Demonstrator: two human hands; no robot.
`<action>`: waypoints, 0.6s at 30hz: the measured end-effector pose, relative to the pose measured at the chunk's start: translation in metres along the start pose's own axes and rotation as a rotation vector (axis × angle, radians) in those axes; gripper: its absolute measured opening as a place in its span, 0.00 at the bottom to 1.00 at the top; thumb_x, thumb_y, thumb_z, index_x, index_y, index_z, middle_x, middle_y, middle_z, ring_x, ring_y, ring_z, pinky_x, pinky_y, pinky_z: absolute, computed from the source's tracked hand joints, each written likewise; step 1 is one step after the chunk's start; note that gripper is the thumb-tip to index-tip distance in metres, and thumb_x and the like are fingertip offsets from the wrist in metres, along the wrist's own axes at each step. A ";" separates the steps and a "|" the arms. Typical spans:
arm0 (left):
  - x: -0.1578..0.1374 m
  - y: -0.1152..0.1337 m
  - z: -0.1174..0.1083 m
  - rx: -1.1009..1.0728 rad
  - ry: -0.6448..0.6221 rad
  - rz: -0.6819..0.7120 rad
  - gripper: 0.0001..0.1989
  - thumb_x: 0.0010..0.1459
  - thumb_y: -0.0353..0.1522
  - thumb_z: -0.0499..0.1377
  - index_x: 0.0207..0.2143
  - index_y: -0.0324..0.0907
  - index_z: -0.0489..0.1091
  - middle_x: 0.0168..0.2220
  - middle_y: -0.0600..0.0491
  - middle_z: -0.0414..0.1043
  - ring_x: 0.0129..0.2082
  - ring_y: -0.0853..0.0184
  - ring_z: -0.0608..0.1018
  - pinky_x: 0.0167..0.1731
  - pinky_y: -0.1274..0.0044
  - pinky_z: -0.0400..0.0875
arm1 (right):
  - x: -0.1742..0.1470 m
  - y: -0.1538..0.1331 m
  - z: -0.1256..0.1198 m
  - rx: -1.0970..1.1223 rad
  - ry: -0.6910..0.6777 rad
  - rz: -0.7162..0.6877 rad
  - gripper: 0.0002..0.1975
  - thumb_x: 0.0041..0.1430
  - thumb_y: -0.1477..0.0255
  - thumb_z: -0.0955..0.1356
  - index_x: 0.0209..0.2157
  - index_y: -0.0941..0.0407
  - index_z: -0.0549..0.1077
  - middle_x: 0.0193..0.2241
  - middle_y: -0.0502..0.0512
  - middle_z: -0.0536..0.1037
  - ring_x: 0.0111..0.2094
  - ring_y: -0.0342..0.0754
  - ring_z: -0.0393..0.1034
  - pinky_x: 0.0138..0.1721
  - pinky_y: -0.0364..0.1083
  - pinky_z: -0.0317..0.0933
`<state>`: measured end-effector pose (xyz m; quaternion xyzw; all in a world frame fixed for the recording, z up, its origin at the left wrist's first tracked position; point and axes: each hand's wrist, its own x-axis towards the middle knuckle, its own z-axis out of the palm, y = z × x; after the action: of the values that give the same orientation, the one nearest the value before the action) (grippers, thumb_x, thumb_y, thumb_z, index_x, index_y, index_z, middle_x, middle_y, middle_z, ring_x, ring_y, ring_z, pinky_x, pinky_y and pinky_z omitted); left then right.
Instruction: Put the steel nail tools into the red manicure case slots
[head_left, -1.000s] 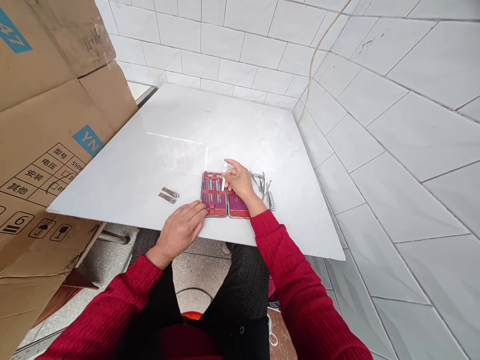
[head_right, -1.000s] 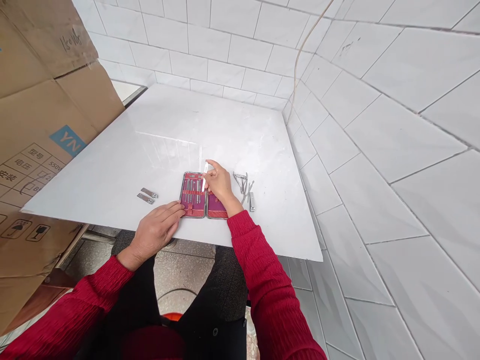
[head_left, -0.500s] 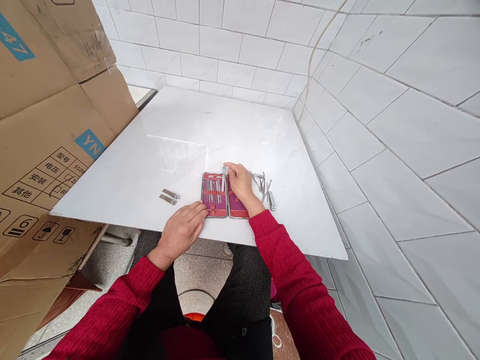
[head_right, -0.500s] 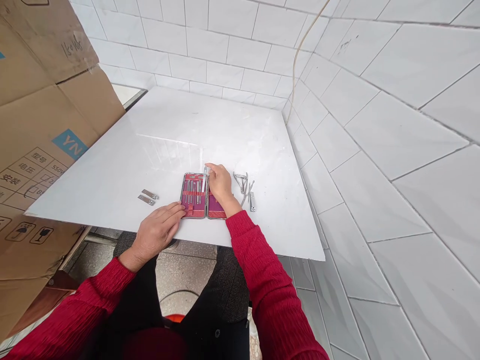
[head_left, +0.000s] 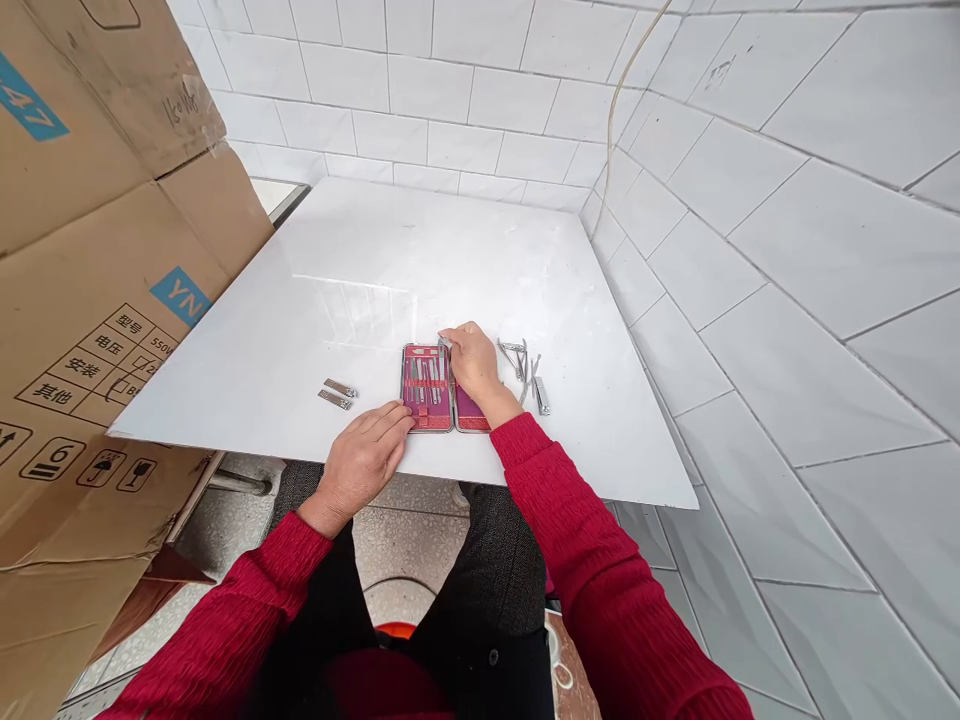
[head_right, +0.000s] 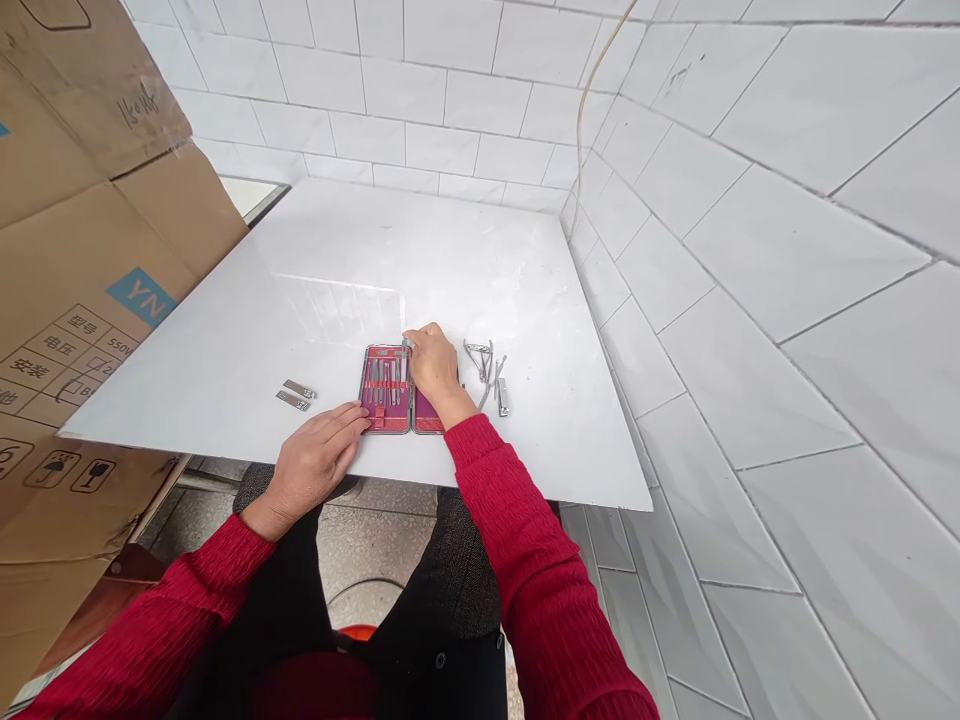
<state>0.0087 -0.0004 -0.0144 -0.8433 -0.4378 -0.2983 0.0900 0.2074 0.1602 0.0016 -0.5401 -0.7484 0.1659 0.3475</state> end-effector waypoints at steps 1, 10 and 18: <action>0.000 0.000 0.000 -0.004 0.002 -0.001 0.17 0.70 0.26 0.52 0.57 0.43 0.72 0.56 0.47 0.78 0.59 0.58 0.77 0.55 0.64 0.75 | -0.001 -0.001 -0.001 -0.014 -0.008 0.003 0.23 0.64 0.82 0.58 0.50 0.57 0.80 0.40 0.55 0.75 0.40 0.48 0.70 0.40 0.45 0.63; 0.001 0.001 -0.002 -0.006 0.001 -0.004 0.17 0.70 0.26 0.52 0.57 0.43 0.72 0.56 0.48 0.78 0.59 0.59 0.77 0.56 0.65 0.74 | -0.009 -0.003 -0.003 -0.107 -0.030 -0.036 0.21 0.66 0.80 0.59 0.49 0.54 0.79 0.40 0.53 0.75 0.37 0.45 0.67 0.35 0.42 0.57; 0.001 0.002 -0.001 -0.002 0.006 -0.004 0.16 0.70 0.26 0.52 0.55 0.42 0.73 0.56 0.48 0.78 0.59 0.59 0.77 0.57 0.65 0.74 | -0.017 -0.010 -0.008 -0.266 -0.101 -0.064 0.17 0.69 0.79 0.58 0.43 0.55 0.78 0.41 0.54 0.73 0.34 0.46 0.62 0.33 0.45 0.49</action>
<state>0.0102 -0.0017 -0.0130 -0.8416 -0.4389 -0.3016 0.0902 0.2087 0.1401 0.0075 -0.5482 -0.7971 0.0811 0.2399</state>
